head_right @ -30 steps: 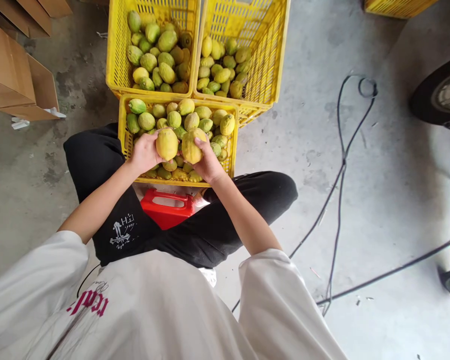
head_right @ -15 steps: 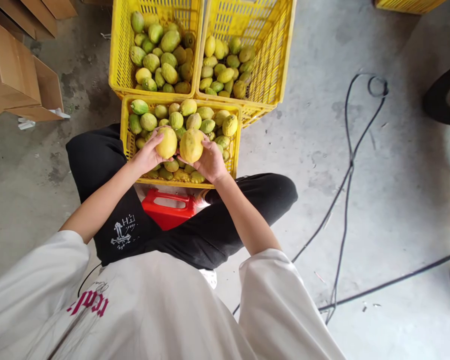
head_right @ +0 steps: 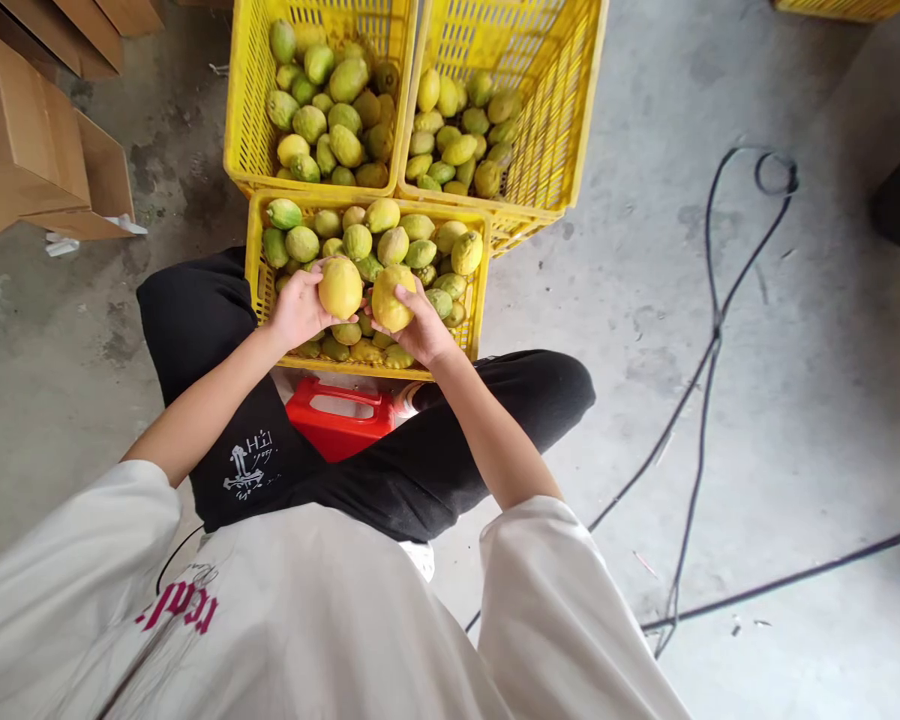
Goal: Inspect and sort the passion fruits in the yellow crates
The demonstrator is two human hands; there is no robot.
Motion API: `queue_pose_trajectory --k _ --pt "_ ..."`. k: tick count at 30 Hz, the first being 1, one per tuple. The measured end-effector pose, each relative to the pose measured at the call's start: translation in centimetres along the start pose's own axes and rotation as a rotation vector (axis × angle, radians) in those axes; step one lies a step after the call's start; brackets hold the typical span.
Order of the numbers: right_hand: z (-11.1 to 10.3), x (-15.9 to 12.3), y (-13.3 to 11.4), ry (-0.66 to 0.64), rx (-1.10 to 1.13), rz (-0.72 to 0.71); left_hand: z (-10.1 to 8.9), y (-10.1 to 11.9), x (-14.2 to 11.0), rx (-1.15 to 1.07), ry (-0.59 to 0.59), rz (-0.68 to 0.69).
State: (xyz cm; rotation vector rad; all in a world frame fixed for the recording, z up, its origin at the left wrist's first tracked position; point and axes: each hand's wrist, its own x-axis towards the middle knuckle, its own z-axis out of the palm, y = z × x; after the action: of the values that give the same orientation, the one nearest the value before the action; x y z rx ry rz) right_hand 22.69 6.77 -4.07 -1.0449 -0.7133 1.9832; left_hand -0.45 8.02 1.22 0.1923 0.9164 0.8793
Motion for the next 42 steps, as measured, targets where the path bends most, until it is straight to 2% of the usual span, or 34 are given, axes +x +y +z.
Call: queue_pose_trajectory --k 5,9,15,22,29,33,42 --pt "-0.3 0.5 -0.1 -0.037 0.015 0.023 -0.2 -0.6 -0.1 0.144 0.009 0.064" --pt "0.5 0.2 -0.5 -0.037 0.005 0.008 -0.2 -0.8 -0.4 0.233 0.007 0.13" --pt "1.8 0.2 -1.1 -0.007 -0.032 0.053 -0.3 -0.4 0.0 0.208 0.035 0.132" --pt "1.0 0.4 -1.1 -0.094 0.105 0.035 0.3 0.0 -0.3 0.151 0.089 0.1" --pt "1.0 0.4 -1.2 -0.022 0.044 0.035 0.7 0.0 -0.9 0.198 0.058 0.156" --pt "0.9 0.5 -1.1 -0.041 0.042 0.02 0.9 -0.1 -0.8 0.132 0.096 0.135" --pt "0.1 0.8 -0.4 -0.079 -0.03 0.002 -0.6 -0.2 0.0 0.146 0.035 0.07"
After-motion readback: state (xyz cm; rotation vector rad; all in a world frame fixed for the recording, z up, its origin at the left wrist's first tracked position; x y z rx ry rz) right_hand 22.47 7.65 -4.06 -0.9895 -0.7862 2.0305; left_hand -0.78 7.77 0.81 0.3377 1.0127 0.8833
